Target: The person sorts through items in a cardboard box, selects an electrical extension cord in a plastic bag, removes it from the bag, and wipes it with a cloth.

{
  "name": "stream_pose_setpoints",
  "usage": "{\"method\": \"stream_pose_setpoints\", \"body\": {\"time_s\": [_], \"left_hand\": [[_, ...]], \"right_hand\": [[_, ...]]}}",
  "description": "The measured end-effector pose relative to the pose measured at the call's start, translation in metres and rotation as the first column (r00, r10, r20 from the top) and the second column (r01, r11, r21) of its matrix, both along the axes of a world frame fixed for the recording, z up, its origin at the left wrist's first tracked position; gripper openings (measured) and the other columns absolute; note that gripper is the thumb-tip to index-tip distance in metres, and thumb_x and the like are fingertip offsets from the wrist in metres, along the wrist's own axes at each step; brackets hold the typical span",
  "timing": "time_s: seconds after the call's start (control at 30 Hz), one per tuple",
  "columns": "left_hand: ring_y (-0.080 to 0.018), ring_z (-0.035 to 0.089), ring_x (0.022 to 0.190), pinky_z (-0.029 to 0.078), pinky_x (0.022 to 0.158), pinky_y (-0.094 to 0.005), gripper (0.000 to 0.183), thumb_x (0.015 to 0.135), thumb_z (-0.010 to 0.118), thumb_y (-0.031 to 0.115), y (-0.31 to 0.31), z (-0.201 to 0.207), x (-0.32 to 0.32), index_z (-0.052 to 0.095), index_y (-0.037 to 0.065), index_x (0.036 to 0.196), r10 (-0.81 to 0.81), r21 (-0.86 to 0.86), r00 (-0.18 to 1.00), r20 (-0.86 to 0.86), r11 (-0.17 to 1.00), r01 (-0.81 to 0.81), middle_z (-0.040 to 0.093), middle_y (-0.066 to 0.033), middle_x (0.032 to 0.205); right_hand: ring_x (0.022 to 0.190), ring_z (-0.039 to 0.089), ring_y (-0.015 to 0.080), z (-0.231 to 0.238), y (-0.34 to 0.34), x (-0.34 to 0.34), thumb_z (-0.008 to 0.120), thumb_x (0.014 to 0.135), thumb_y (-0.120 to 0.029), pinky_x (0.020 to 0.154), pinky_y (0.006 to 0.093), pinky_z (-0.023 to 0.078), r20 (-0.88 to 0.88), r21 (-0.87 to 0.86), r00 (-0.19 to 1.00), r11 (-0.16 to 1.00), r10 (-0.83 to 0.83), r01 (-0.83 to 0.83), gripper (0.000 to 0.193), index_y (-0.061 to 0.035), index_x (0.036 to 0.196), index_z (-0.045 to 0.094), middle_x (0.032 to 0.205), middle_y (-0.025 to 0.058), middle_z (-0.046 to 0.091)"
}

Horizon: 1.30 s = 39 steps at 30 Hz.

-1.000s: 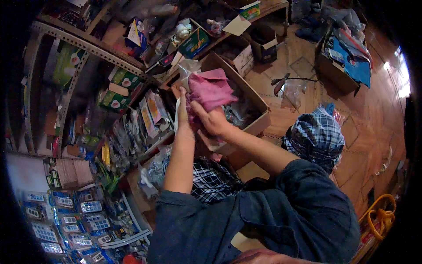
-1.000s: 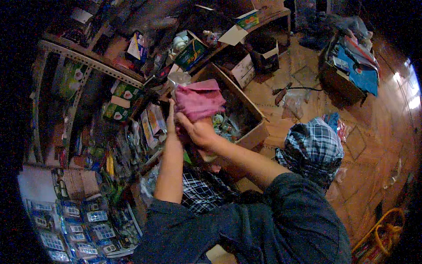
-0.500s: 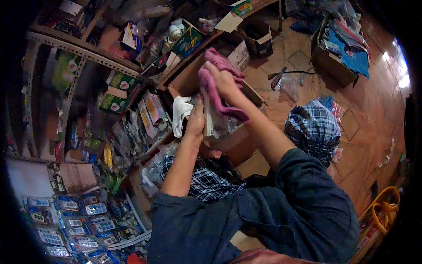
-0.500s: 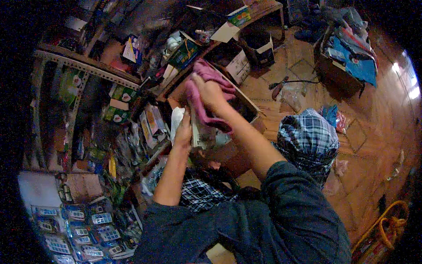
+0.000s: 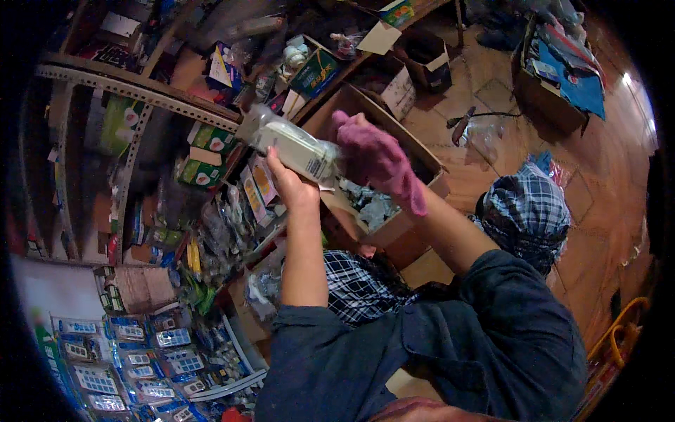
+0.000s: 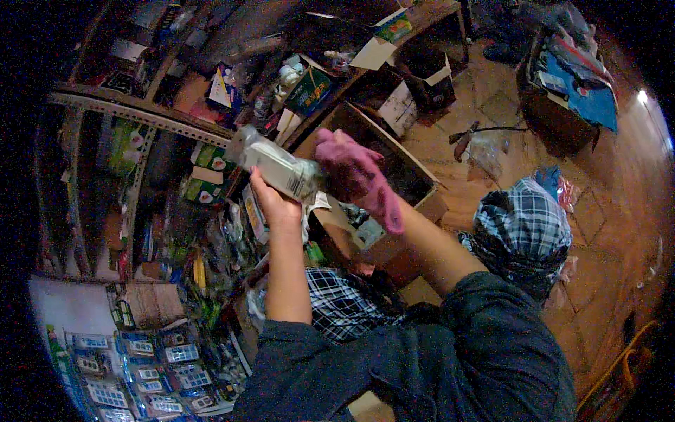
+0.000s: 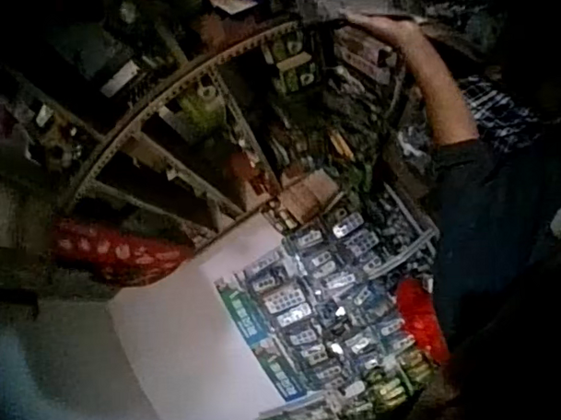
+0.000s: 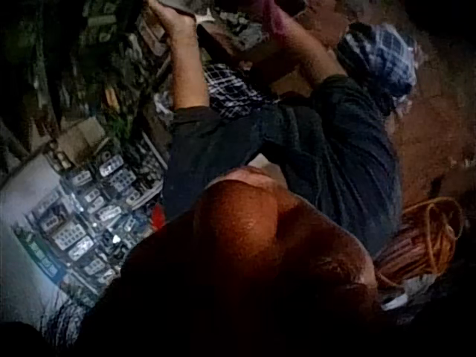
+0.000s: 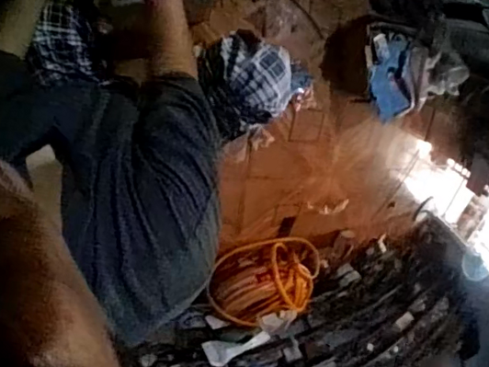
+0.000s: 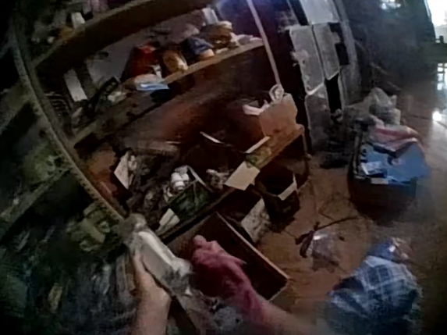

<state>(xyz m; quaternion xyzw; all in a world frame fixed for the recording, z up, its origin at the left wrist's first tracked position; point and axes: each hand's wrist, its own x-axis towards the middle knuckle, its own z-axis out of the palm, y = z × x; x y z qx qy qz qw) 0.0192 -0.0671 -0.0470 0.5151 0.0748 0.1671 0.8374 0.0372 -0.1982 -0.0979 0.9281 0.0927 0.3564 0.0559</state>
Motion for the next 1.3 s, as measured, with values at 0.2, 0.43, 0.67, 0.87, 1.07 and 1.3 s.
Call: {"method": "stream_pose_setpoints", "body": {"time_s": [0.2,0.43,0.67,0.87,1.07,1.3], "left_hand": [[-0.0263,0.05,0.103,0.041,0.088,-0.0377,0.061,0.088,0.038,0.05,-0.022,-0.014,-0.005,0.042,-0.002,0.12,0.106,0.387,0.994,0.004,0.917,-0.099,0.048,-0.0146,0.116],[-0.0272,0.042,0.116,0.034,0.098,-0.0419,0.056,0.09,0.036,0.047,-0.063,-0.001,-0.029,0.034,0.008,0.129,-0.154,-0.295,0.969,-0.195,0.951,0.092,0.041,-0.0106,0.128],[-0.0259,0.044,0.114,0.037,0.095,-0.0432,0.046,0.089,0.048,0.033,-0.05,0.028,-0.023,0.039,0.007,0.126,0.025,-0.335,0.997,-0.068,0.941,-0.047,0.044,-0.0094,0.126],[-0.026,0.047,0.107,0.041,0.089,-0.0397,0.051,0.081,0.062,0.017,-0.053,0.002,-0.001,0.036,0.004,0.122,0.055,0.14,0.96,0.274,0.985,-0.097,0.048,-0.0122,0.117],[-0.0242,0.047,0.107,0.04,0.09,-0.0364,0.059,0.082,0.06,0.013,-0.035,-0.009,0.0,0.023,0.003,0.126,0.036,0.601,0.878,0.478,0.715,-0.357,0.041,-0.016,0.123],[-0.0282,0.052,0.103,0.046,0.085,-0.0429,0.046,0.082,0.059,0.023,0.045,0.003,0.025,0.04,0.003,0.12,0.126,-0.036,0.992,0.025,0.992,-0.125,0.05,-0.0157,0.113]], "right_hand": [[0.07,0.053,0.0206,0.009,0.037,-0.034,0.047,0.089,-0.02,0.073,0.0309,0.042,0.458,0.88,0.878,-0.206,0.138,-0.427,0.021,-0.0018,0.085,0.056,0.076,0.0069,0.057],[0.073,0.05,0.0099,0.015,0.002,-0.015,0.054,0.087,-0.033,0.064,0.0247,0.043,0.381,0.577,0.874,-0.816,0.301,0.03,0.027,-0.0062,0.09,0.055,0.081,0.0013,0.054],[0.076,0.052,0.0241,-0.023,-0.013,0.002,0.031,0.086,-0.058,0.068,0.0328,0.043,0.699,0.158,0.539,-0.836,0.47,0.525,0.058,-0.0033,0.085,0.05,0.081,0.013,0.054],[0.094,0.049,0.0205,-0.037,0.026,0.02,0.038,0.091,-0.038,0.081,0.0338,0.04,0.544,0.69,0.553,-0.711,0.631,0.133,0.045,-0.0013,0.115,0.047,0.102,0.0078,0.055],[0.085,0.051,0.0139,0.029,0.018,-0.045,0.058,0.082,-0.013,0.077,0.0272,0.042,0.394,0.411,0.8,-0.865,0.452,0.287,0.019,-0.002,0.096,0.053,0.09,0.004,0.055],[0.083,0.052,0.0143,0.051,0.026,-0.077,0.059,0.079,-0.011,0.078,0.0275,0.042,0.566,0.521,0.68,-0.841,0.467,0.144,0.018,-0.0036,0.095,0.055,0.088,0.0021,0.055]]}}
